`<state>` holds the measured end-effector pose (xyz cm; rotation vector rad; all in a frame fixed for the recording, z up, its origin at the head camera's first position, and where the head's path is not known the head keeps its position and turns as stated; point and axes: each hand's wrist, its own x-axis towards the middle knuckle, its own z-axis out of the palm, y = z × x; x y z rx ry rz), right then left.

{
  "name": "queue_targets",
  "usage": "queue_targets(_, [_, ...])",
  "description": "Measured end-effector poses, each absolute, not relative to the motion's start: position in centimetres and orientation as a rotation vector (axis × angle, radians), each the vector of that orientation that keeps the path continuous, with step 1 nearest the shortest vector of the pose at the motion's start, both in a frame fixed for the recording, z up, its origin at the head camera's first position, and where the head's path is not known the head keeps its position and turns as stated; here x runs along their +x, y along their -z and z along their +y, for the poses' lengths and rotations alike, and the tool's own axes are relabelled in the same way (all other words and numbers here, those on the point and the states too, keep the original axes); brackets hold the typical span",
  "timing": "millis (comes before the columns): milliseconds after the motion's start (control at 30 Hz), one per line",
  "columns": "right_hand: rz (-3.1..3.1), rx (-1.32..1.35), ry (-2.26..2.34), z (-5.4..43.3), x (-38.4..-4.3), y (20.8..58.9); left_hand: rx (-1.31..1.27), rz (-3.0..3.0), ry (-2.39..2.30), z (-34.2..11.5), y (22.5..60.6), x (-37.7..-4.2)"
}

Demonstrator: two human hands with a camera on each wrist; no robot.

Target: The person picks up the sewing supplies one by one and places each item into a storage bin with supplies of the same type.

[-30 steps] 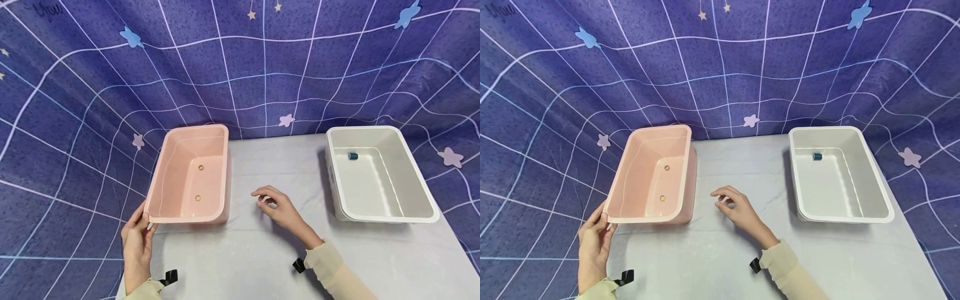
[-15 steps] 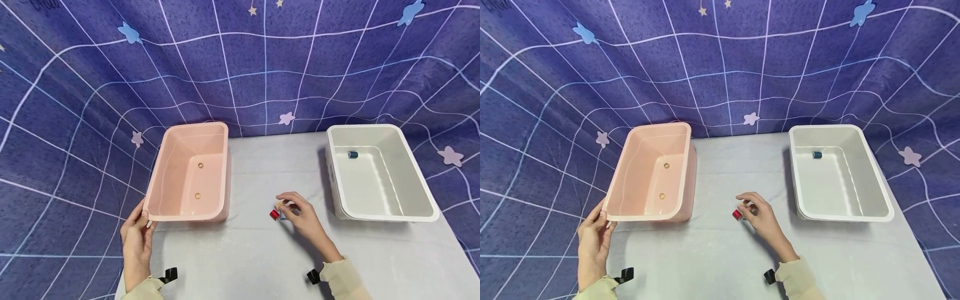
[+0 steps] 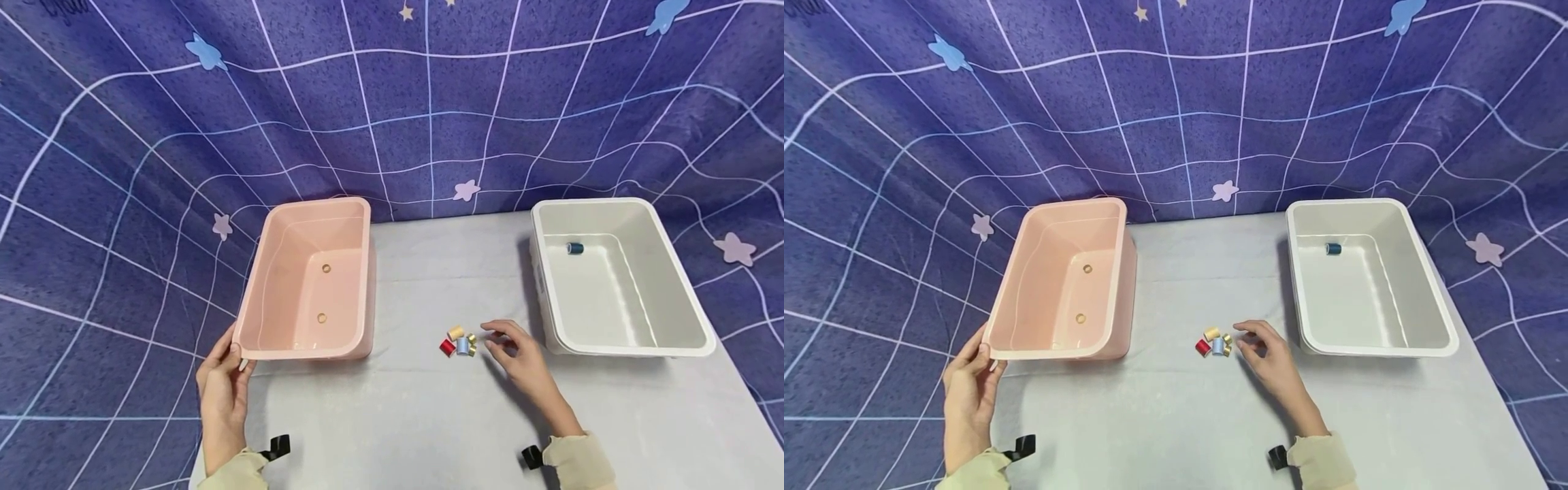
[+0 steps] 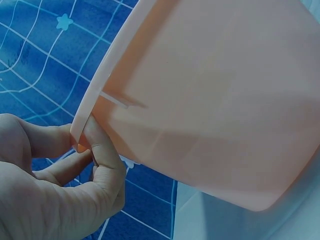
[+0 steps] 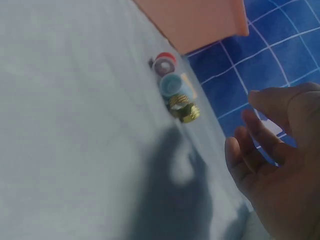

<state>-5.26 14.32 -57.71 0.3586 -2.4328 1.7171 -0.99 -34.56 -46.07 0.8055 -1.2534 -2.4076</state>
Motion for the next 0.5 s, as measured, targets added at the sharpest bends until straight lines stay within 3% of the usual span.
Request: queue_targets(500, [-2.721, 0.400, -1.445, 14.1, -5.3, 59.4, 0.766, -1.261, 2.398, -34.5, 46.2, -0.9])
